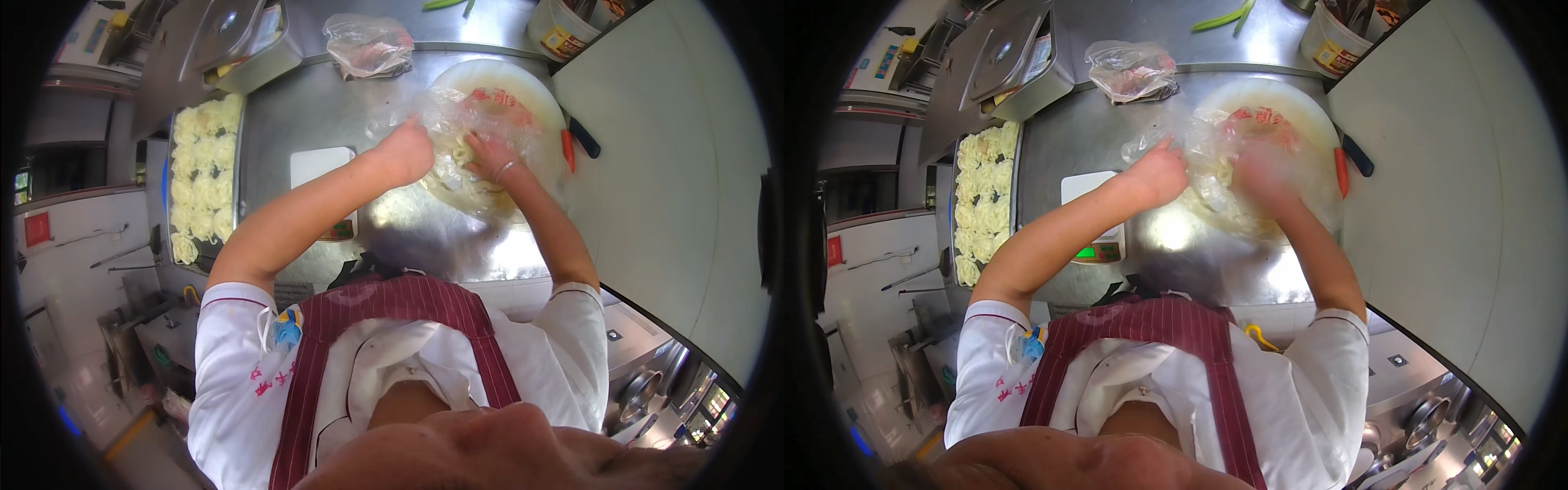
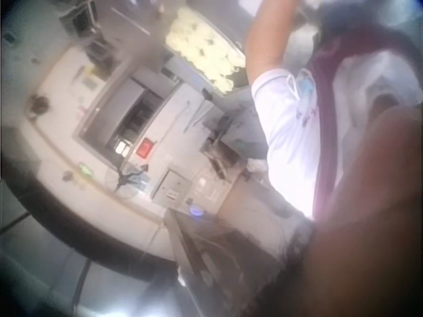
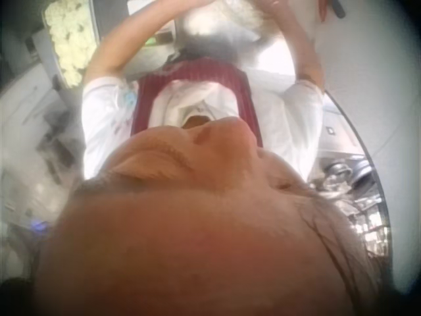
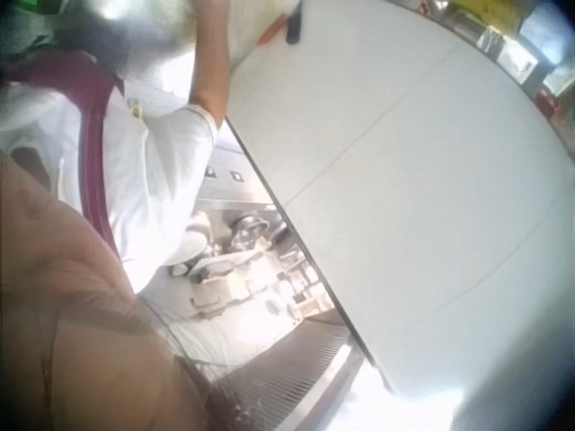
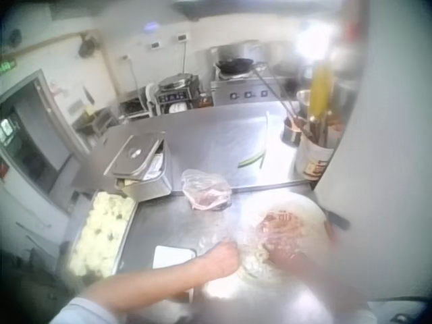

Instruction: The person portions noodles from a plastic bag onto a digital scale, then transfers the weighed portions to a metal tray. The person also uses a cleaver to cut a block of tofu on a cutting board.

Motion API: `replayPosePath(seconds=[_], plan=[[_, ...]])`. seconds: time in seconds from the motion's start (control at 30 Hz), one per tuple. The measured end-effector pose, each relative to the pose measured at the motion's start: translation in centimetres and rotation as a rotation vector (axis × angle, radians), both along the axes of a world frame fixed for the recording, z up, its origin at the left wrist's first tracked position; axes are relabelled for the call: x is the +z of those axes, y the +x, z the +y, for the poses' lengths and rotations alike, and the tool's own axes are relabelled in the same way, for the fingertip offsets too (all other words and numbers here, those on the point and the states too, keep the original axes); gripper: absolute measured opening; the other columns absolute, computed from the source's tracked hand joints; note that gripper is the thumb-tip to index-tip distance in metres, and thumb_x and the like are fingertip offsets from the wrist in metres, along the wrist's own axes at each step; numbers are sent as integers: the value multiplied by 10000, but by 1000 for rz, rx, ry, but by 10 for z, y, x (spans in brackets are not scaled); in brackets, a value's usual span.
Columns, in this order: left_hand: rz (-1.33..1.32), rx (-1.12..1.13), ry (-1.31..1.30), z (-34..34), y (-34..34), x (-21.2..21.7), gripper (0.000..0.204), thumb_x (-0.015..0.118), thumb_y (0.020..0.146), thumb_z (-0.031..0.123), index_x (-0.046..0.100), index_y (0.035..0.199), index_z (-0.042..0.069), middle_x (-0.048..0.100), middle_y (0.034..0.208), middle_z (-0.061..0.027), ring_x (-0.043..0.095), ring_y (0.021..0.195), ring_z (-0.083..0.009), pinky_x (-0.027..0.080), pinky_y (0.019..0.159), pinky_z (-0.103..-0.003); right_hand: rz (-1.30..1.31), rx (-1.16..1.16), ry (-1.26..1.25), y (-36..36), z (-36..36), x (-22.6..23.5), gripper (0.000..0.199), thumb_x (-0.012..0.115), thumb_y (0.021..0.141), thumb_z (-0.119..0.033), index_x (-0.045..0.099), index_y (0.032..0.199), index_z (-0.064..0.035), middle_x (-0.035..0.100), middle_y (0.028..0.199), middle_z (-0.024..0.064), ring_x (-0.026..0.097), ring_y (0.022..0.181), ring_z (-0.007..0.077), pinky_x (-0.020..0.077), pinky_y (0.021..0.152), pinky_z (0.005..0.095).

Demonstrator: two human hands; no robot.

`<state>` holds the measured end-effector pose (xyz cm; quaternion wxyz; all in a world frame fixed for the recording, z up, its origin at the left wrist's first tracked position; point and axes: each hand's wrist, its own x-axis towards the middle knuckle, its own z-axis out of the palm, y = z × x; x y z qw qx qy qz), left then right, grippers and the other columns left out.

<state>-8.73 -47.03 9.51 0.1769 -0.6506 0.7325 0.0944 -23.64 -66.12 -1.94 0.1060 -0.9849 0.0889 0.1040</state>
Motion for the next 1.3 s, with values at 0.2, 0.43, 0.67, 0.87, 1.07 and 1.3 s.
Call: replayPosePath(seconds=[0.2,0.43,0.67,0.87,1.07,1.3], plan=[[42,62,12,8,-5,-13,163,547,773,137,709,789,132,647,919,-40,570,992,-210,338,1030,-454,46,-243,430,-38,18,71,592,681,782,-300,476,1302,-104,497,1316,151,500,1168,340,354,1030,402],[9,-5,52,10,-22,9,163,559,764,140,720,791,141,643,938,-41,560,1025,-221,363,997,-449,62,-173,120,-46,37,53,615,703,713,-175,489,1288,-134,510,1274,181,538,1108,361,418,967,429],[133,-39,89,46,-45,9,181,548,771,121,726,808,132,640,955,-41,552,1040,-232,316,1047,-463,45,-108,95,-50,19,-24,443,659,723,-137,579,1158,-106,607,1096,182,569,1036,352,490,841,415],[120,-47,140,61,-48,8,180,541,779,118,719,804,131,631,945,-47,553,1020,-236,302,1071,-445,-51,-307,487,-49,26,51,371,636,764,-112,596,1130,-65,636,964,95,602,875,205,477,777,318],[213,57,132,67,-39,-4,168,541,780,107,691,855,102,619,971,-69,546,1028,-249,336,1044,-411,-176,-420,888,-72,42,80,445,628,758,-127,563,1191,-48,610,1050,96,579,941,183,445,864,307],[472,52,-69,83,-24,32,278,614,776,171,625,1030,57,587,1077,-114,526,1079,-276,395,977,-389,-359,-313,1131,-65,69,234,457,635,739,-76,553,1184,-14,601,1026,21,559,954,122,441,862,257]])
